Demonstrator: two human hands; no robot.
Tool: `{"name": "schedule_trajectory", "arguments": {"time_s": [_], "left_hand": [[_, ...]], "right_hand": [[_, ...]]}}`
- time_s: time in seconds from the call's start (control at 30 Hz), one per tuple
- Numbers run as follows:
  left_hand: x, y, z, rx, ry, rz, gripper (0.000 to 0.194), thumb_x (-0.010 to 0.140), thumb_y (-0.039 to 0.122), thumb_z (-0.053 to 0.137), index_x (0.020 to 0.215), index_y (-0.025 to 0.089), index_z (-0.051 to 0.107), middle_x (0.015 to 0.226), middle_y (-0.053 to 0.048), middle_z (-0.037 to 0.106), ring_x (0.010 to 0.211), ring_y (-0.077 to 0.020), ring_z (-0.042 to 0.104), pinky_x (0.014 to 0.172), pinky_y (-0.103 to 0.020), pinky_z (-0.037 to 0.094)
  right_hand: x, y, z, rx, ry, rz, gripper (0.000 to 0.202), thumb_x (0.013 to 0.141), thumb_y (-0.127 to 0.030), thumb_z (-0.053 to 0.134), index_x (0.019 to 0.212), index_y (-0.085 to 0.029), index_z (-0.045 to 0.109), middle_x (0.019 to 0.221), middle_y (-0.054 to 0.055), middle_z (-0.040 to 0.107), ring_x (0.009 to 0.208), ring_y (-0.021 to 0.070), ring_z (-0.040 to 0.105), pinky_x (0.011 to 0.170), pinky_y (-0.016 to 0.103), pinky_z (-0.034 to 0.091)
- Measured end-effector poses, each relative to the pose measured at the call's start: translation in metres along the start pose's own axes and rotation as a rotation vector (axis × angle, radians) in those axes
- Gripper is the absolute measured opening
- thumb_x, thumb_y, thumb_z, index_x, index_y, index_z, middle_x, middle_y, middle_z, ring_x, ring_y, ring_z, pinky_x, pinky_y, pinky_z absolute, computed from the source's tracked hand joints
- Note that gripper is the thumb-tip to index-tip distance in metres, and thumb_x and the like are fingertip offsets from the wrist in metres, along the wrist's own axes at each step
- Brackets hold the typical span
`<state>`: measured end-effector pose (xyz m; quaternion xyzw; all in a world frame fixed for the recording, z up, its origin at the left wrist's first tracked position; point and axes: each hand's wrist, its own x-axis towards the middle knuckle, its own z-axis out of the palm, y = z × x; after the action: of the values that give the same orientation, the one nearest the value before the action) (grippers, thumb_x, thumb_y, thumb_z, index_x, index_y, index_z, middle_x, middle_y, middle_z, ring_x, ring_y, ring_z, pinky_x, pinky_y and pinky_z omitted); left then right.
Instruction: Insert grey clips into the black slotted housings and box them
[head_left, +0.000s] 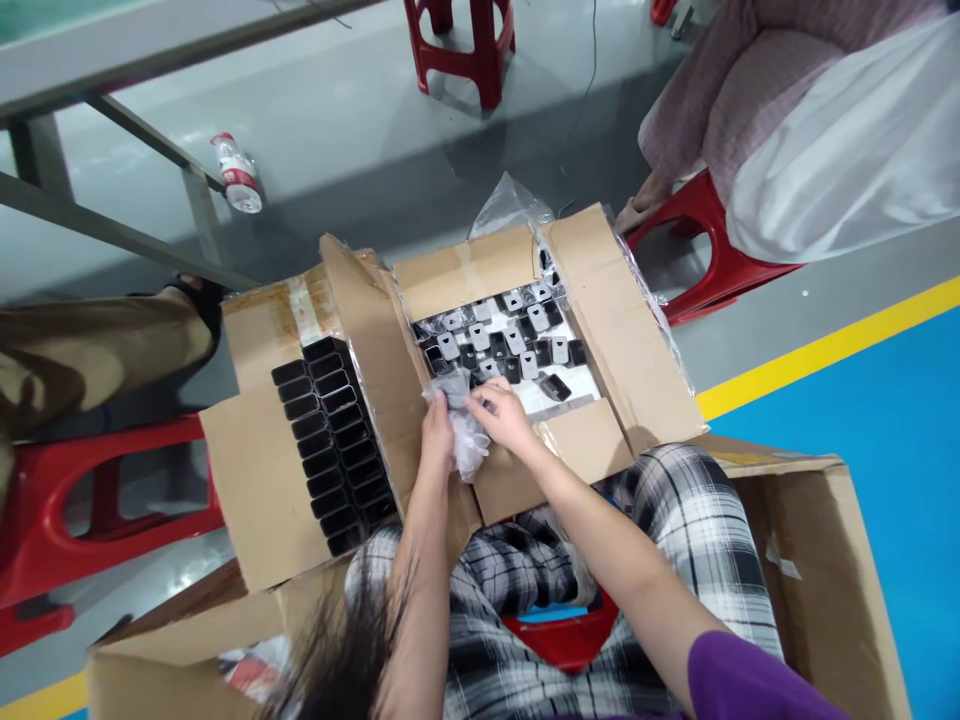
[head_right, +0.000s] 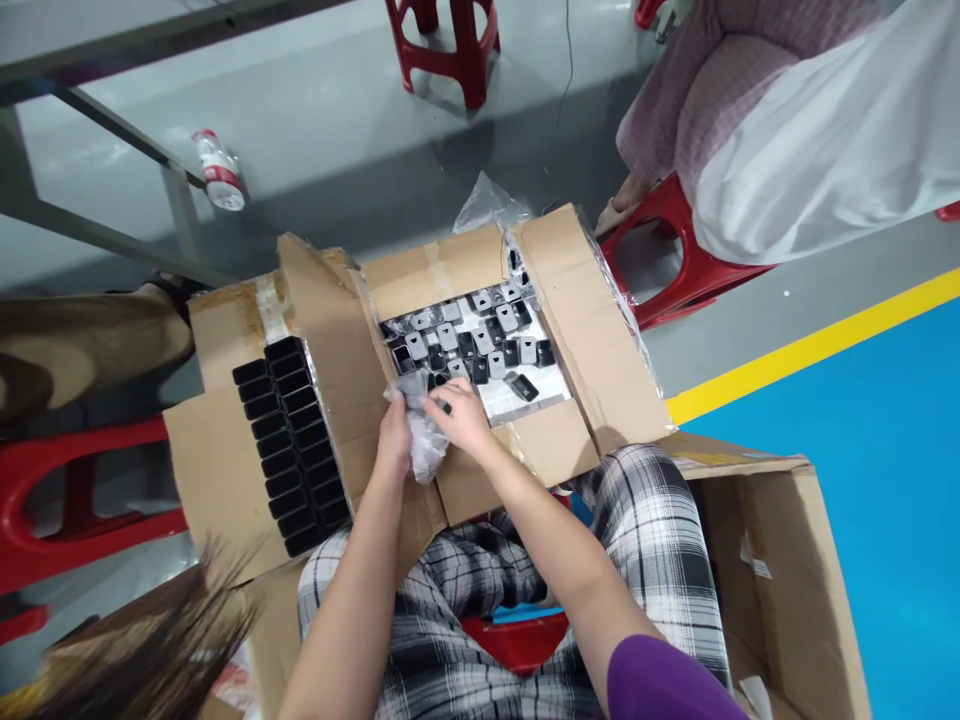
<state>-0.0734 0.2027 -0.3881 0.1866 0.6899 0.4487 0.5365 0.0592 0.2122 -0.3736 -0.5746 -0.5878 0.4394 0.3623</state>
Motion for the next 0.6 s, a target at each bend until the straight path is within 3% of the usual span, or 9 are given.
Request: {"name": "schedule_trajectory", "arguments": {"time_s": [0.17,0.33,0.47,0.6], "left_hand": [[-0.001,0.01,-0.003,-0.086,0.13,-0.003,0.049,0.06,0.053,0.082,0.089,0.014,0.072,0.077,-0.003,0.073,0.069,-0.0171,0.066,0.067,-0.028,0.051],[-0.001,0.014,-0.012,-0.142,0.151,-0.04,0.051,0.058,0.058,0.083,0.081,0.015,0.068,0.071,-0.001,0.071,0.066,-0.0168,0.067,0.067,-0.029,0.053],[-0.003,0.01,-0.017,-0.14,0.137,-0.082,0.05,0.056,0.057,0.084,0.079,0.016,0.066,0.068,0.001,0.069,0.065,-0.016,0.067,0.067,-0.028,0.053],[-0.005,0.01,-0.018,-0.137,0.09,-0.112,0.052,0.05,0.053,0.088,0.081,0.015,0.07,0.075,-0.002,0.073,0.069,-0.0172,0.068,0.068,-0.029,0.053]], "right_hand": [[-0.013,0.009,0.012,0.064,0.026,0.068,0.025,0.084,-0.045,0.07,0.093,-0.021,0.073,0.092,0.005,0.067,0.084,0.017,0.066,0.079,0.028,0.055],[-0.002,0.02,-0.008,0.063,0.118,0.083,0.041,0.098,-0.051,0.042,0.093,-0.019,0.068,0.075,0.001,0.067,0.065,0.0149,0.062,0.061,0.026,0.051],[0.041,0.027,-0.048,-0.091,0.159,0.025,0.03,0.098,-0.041,0.047,0.097,-0.019,0.068,0.09,0.006,0.07,0.082,0.02,0.063,0.077,0.032,0.052],[0.099,0.03,-0.072,-0.314,0.029,-0.104,0.019,0.095,-0.024,0.053,0.099,-0.017,0.07,0.106,0.011,0.071,0.108,0.0259,0.057,0.099,0.038,0.044]]}}
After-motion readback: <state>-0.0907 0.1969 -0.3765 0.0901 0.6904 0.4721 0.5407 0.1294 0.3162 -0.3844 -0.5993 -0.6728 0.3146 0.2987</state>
